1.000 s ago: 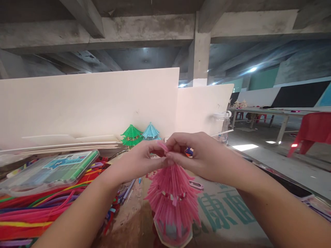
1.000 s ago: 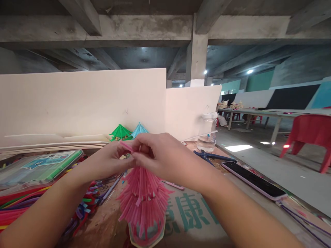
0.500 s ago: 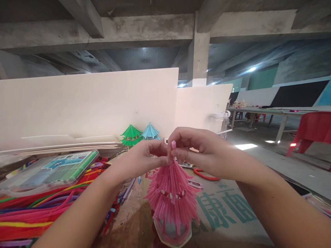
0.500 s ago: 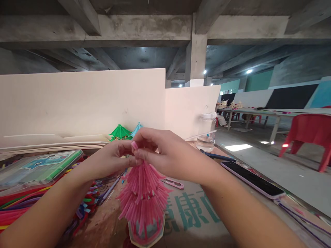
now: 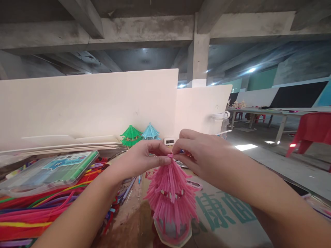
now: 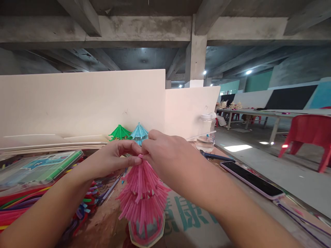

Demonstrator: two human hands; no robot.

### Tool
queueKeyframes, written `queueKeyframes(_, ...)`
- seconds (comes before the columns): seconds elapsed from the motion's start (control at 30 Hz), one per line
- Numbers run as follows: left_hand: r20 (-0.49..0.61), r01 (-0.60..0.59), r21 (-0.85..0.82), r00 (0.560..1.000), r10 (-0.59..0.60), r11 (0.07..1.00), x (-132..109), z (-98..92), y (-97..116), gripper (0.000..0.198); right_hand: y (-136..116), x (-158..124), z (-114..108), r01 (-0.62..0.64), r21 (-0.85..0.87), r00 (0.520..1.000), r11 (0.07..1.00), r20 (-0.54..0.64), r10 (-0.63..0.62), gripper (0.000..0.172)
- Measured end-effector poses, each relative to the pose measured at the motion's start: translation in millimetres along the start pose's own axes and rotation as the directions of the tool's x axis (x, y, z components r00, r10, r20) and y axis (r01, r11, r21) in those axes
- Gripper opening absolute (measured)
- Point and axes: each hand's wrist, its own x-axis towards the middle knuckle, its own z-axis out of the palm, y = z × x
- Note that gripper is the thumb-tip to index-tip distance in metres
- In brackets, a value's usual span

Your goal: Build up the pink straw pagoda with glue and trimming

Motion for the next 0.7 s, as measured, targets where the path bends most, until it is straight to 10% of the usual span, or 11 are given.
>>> queueKeyframes(0.27, -0.007, -0.006, -0.031, 1.000, 0.006, 0.999, 1.2, -0.1, -1.3, 0.022, 2.6, 3.2, 0.8, -0.012, -0.110, 0.999, 0.994, 0.046, 0.017, 0.022)
queueKeyframes(0.57, -0.071, -0.024, -0.011, 0.997, 0.023, 1.000, 2.2, -4.7, -2.8, 0.021, 19.7, 19.5, 8.0, -0.021, 0.497, 0.998, 0.867, 0.061, -0.012, 0.012)
queueKeyframes(0.7, -0.101, -0.002, 0.022, 0.995, 0.004, 1.000, 4.7, -14.4, -13.2, 0.025, 15.4, 22.9, 18.0, -0.067, 0.428, 0.997, 0.901, 0.072, 0.040, 0.015)
